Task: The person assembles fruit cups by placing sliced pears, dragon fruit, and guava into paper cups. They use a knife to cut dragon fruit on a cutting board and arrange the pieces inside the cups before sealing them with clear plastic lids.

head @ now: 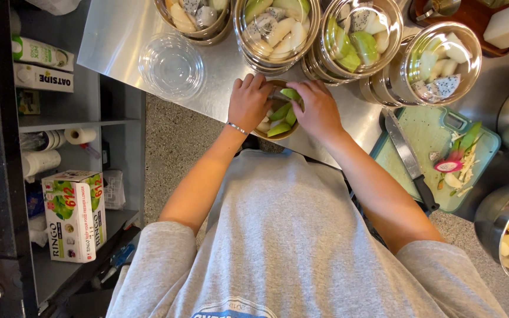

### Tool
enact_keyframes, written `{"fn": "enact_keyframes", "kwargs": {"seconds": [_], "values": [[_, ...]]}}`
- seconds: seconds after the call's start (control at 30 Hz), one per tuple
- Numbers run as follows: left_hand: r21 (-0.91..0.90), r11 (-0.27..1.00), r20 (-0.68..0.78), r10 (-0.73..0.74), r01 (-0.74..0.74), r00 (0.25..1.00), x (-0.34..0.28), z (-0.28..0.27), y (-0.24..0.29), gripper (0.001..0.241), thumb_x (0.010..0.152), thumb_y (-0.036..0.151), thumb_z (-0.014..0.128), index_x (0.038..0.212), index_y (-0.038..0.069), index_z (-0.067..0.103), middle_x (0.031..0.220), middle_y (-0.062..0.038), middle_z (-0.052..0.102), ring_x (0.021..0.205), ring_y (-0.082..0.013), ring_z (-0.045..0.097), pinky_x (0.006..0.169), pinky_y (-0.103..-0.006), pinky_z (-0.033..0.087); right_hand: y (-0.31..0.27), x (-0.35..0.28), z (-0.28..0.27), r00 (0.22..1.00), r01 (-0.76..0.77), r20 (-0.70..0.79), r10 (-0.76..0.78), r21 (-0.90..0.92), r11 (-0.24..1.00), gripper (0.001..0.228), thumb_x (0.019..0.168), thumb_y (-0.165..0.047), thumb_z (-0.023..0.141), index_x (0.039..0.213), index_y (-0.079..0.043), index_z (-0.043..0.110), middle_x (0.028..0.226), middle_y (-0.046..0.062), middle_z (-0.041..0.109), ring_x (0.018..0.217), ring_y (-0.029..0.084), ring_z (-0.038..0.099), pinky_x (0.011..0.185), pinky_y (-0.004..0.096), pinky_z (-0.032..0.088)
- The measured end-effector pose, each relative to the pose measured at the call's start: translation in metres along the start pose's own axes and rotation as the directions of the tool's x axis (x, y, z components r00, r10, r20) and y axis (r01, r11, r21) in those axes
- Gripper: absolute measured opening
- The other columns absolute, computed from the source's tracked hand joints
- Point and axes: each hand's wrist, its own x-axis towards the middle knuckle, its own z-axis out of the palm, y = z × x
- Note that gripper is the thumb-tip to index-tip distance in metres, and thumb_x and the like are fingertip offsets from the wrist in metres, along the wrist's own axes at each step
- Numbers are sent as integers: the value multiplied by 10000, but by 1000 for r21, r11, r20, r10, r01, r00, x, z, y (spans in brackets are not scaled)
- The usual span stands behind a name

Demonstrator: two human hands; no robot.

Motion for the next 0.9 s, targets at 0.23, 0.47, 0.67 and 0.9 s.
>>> {"fn": "enact_keyframes", "kwargs": {"seconds": [0.23, 0.47, 0.67, 0.9], "values": [[-124, 984, 68, -120, 127, 991, 6, 14, -11, 305, 754, 151, 819, 1005, 85, 659, 1028, -99, 623, 954, -318, 645, 767, -441, 512, 2, -4, 14, 987, 154, 61, -149, -93, 984, 337, 836, -109, 781, 1154, -104, 670, 1095, 52, 724, 1053, 263, 659, 945, 421, 513], [-427, 900, 79, -56, 84, 995, -3, -10, -24, 200, 870, 25, 727, 1064, 62, 695, 1081, -110, 637, 1018, -345, 651, 860, -428, 541, 3, -2, 32, 976, 111, 191, -104, -26, 994, 300, 845, -114, 761, 1137, -94, 694, 1091, 68, 719, 1075, 276, 661, 899, 404, 542], [-356, 934, 70, -6, 31, 998, -18, -32, -10, 179, 808, 123, 774, 976, 70, 743, 1036, -103, 627, 970, -323, 613, 838, -444, 509, 9, 9, 35, 963, 155, 228, -144, -28, 988, 363, 787, -152, 777, 1140, -111, 708, 1186, 69, 713, 1111, 290, 643, 962, 438, 498], [-194, 978, 133, -49, 74, 990, -22, -22, -2, 188, 826, 159, 782, 1005, 107, 767, 1026, -72, 613, 995, -283, 596, 822, -425, 460, 4, 10, 25, 952, 94, 302, -49, -136, 986, 393, 771, -267, 822, 1128, -129, 729, 1127, 51, 730, 1109, 285, 629, 972, 434, 431]]}}
